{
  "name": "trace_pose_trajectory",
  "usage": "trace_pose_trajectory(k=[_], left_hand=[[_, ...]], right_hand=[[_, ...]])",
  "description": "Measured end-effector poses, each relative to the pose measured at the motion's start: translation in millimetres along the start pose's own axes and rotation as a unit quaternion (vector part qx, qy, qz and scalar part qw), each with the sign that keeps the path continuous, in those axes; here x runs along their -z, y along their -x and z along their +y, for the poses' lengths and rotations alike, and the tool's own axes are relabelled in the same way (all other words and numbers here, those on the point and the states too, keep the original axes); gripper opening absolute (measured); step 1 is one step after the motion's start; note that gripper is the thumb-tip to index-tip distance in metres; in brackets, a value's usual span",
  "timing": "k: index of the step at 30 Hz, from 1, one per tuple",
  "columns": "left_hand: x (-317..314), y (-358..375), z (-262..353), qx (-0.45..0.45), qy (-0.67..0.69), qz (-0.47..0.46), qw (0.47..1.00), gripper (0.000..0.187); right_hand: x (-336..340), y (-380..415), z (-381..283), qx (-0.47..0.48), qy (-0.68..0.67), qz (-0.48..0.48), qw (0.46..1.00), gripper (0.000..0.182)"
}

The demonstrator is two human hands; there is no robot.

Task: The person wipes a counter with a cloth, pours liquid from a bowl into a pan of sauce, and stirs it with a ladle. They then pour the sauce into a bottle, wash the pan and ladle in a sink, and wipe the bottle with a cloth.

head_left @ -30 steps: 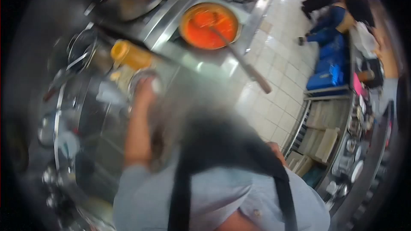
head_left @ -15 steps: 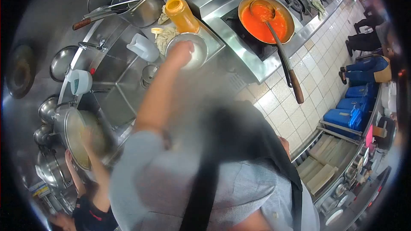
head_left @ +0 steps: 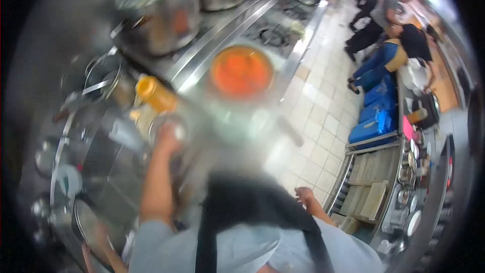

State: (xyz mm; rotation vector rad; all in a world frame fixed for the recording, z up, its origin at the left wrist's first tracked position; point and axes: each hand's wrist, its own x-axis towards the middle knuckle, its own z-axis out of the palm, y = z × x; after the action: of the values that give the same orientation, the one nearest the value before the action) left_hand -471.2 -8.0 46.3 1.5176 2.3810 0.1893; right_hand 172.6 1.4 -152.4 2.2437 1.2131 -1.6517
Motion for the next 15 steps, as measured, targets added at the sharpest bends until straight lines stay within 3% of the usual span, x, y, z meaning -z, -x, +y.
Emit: trace_pose_trajectory(k=[1,7,9,10,15], left_hand=[[-4,-3,-2,0.007,0.005,-0.001,1.000,0.069],[-8,-6,0,-0.003,0.025,0.044,0.999,0.051],[-11,-12,-9,0.012,0.033,-0.004,0.999,0.045],[-8,-12,-10,-0.017,0.004,0.004,1.000,0.039],[3,-18,-18,0.052,0.016,0.002,0.999,0.039]], right_hand=[[-3,-25,20,0.007,0.004,-0.008,1.000,0.033],[-5,14,-21,-0.026,-0.081,-0.004,0.996,0.036],[-8,9,-17,-0.030,-0.044,-0.008,0.999,0.036],[-9,22,-20,0.009,-0.030,0.009,0.999,0.047],[-5,40,-22,-0.054,-0.038,0.004,0.998,0.035]])
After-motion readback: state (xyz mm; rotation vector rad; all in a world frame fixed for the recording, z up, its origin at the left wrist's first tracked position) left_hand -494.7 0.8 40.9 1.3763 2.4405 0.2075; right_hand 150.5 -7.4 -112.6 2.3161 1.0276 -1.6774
